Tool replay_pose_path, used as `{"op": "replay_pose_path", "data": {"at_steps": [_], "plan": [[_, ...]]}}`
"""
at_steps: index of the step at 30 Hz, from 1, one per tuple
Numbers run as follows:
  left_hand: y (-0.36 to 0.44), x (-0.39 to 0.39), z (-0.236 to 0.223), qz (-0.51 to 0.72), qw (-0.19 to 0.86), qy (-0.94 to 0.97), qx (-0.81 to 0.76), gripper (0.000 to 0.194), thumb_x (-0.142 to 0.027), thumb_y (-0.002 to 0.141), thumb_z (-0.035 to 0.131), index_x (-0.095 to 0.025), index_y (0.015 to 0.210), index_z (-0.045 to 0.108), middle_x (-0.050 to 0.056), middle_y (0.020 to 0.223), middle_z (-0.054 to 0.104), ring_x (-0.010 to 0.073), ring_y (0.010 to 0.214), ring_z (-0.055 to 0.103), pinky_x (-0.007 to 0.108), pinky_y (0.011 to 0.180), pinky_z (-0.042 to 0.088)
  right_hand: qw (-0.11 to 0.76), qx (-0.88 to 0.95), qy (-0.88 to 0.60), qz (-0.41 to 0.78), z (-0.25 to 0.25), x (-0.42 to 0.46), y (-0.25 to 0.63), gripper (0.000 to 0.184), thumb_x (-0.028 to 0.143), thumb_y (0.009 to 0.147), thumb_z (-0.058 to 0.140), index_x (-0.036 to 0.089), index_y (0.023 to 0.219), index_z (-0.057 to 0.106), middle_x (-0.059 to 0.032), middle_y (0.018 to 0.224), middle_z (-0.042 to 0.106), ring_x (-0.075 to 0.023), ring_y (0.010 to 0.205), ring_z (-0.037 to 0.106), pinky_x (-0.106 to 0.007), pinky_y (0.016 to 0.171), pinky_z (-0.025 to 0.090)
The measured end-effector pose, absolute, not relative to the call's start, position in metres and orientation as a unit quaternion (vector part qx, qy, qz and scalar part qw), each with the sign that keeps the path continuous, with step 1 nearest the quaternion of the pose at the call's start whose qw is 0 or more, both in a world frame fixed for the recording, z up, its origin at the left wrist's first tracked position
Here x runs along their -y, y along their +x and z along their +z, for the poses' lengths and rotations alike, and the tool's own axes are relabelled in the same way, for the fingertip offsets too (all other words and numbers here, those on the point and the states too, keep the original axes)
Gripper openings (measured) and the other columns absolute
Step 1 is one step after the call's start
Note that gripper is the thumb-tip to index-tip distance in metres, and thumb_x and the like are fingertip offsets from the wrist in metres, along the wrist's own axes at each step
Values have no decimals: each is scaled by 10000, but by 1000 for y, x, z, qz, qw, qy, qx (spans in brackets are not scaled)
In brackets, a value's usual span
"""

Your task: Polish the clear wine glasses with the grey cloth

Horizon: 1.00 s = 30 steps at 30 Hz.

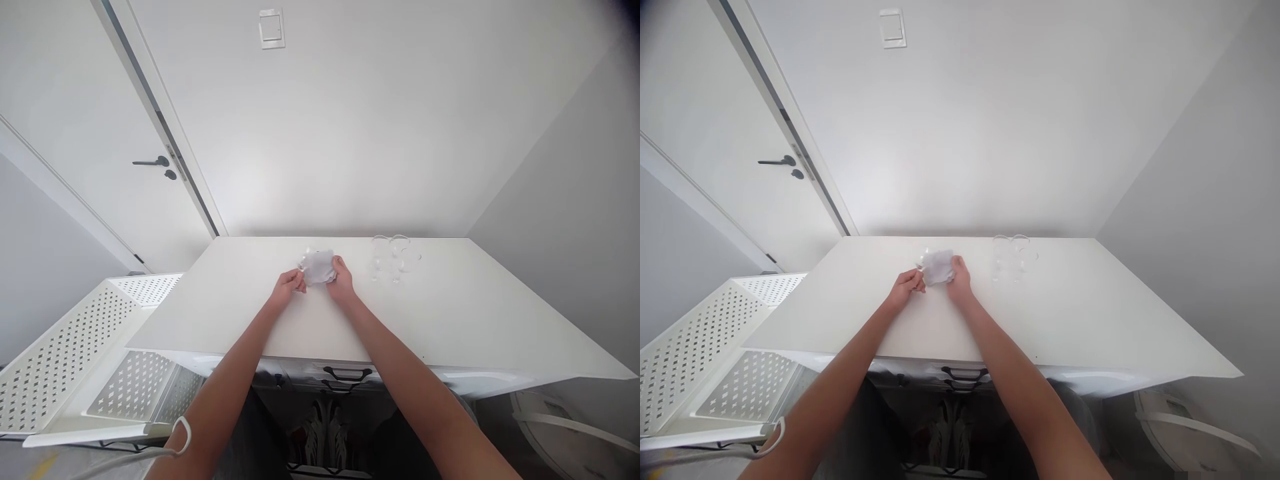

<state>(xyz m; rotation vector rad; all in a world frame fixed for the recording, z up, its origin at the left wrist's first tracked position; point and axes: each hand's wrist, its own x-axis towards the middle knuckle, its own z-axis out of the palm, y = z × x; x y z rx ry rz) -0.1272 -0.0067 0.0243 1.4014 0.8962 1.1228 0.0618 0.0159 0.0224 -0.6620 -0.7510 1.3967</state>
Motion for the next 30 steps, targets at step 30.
{"op": "replay_pose_path", "data": {"at_steps": [30], "plan": [[-97, 22, 20, 345, 438, 720, -413, 342, -492, 995, 450, -198, 838, 528, 25, 707, 638, 152, 603, 531, 301, 592, 405, 606, 676, -368, 201, 37, 4, 49, 513, 353, 934, 567, 301, 1440, 495, -115, 1466, 443, -287, 1332, 477, -480, 1104, 451]]}}
